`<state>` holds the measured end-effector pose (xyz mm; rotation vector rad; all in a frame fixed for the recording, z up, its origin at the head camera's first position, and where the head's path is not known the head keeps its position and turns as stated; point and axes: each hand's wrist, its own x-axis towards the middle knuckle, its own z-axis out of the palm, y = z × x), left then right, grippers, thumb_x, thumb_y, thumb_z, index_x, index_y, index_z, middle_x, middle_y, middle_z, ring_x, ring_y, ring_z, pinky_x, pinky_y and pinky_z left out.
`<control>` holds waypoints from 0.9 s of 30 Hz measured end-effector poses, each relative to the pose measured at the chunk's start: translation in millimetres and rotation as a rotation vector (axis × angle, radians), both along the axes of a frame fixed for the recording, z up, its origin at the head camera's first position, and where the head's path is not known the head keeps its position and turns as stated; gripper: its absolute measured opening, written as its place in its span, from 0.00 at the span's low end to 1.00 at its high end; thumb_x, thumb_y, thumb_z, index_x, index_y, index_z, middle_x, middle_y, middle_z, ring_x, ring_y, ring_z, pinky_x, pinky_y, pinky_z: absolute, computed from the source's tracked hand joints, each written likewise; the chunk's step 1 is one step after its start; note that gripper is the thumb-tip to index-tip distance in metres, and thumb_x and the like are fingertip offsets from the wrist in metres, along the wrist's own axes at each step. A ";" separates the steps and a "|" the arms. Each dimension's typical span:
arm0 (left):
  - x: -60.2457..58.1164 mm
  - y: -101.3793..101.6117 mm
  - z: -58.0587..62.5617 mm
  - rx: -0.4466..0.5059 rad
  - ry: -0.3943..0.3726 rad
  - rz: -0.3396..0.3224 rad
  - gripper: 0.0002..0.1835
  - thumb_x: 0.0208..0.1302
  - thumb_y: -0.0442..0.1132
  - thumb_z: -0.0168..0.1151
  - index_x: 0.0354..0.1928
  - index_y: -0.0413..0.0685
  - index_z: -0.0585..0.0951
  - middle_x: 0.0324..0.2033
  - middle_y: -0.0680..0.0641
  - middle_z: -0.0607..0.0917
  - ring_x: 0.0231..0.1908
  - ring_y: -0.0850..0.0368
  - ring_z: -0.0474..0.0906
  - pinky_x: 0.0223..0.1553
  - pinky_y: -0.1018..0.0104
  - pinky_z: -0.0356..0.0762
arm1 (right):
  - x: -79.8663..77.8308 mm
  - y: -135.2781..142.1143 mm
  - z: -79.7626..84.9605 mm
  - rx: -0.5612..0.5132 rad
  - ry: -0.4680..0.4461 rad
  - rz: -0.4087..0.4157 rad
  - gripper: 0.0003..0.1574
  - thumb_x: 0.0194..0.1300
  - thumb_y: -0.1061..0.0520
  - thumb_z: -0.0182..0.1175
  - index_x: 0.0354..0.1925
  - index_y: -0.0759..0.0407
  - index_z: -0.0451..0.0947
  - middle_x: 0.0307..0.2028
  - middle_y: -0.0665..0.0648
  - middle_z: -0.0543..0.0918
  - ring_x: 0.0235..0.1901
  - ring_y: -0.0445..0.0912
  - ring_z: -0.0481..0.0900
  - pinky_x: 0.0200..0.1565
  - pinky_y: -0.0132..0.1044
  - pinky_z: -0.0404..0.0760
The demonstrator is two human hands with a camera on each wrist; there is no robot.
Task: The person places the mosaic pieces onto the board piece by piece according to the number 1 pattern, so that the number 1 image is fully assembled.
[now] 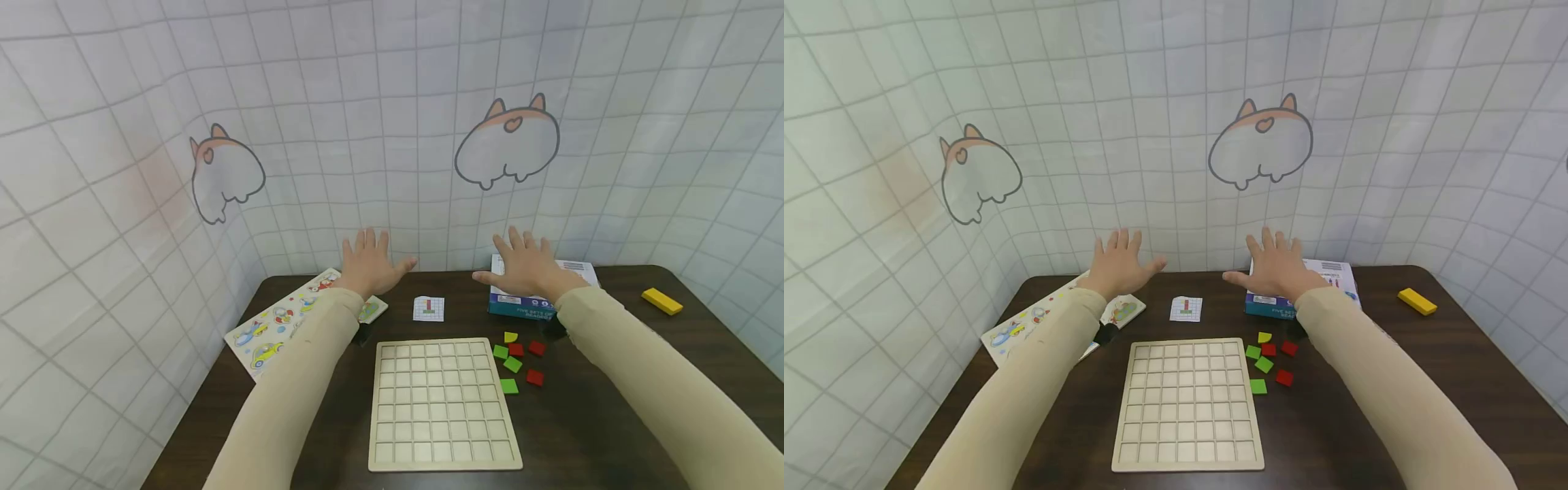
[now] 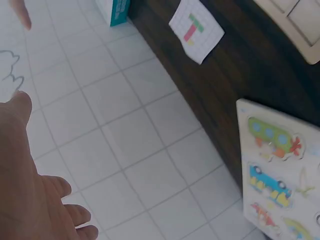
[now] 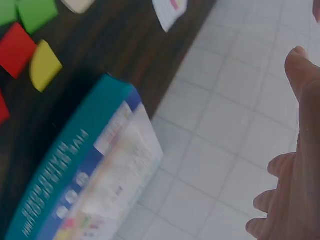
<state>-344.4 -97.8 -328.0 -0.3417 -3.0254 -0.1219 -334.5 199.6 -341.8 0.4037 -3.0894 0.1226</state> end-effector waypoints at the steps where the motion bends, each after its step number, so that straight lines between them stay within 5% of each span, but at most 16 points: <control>1: 1.2 -1.3 -4.5 -0.001 0.006 -0.006 0.51 0.65 0.76 0.33 0.78 0.46 0.49 0.75 0.35 0.48 0.75 0.39 0.41 0.71 0.36 0.35 | 2.3 -0.7 -5.7 0.003 0.009 0.015 0.66 0.61 0.17 0.41 0.77 0.63 0.44 0.74 0.75 0.41 0.71 0.74 0.41 0.65 0.74 0.36; 9: 23.2 -12.7 -52.5 -0.024 -0.016 -0.023 0.53 0.63 0.78 0.30 0.78 0.47 0.47 0.76 0.37 0.44 0.75 0.41 0.39 0.72 0.37 0.34 | 32.9 -4.9 -49.2 -0.013 0.021 0.104 0.64 0.62 0.19 0.44 0.77 0.61 0.47 0.74 0.72 0.45 0.71 0.71 0.46 0.67 0.71 0.41; 15: 51.3 -15.1 -88.0 0.008 -0.027 -0.051 0.52 0.63 0.77 0.36 0.77 0.47 0.51 0.76 0.37 0.48 0.75 0.40 0.41 0.72 0.38 0.40 | 55.0 -9.5 -68.9 -0.045 0.028 0.135 0.62 0.62 0.22 0.49 0.76 0.61 0.51 0.73 0.73 0.50 0.70 0.71 0.51 0.66 0.72 0.46; 27: 103.3 -19.8 -125.3 0.098 -0.257 -0.205 0.50 0.64 0.74 0.44 0.75 0.45 0.57 0.75 0.36 0.53 0.74 0.40 0.48 0.71 0.41 0.51 | 67.6 -3.7 -95.2 -0.154 0.050 0.054 0.31 0.66 0.44 0.62 0.57 0.65 0.78 0.52 0.70 0.79 0.47 0.62 0.80 0.48 0.60 0.80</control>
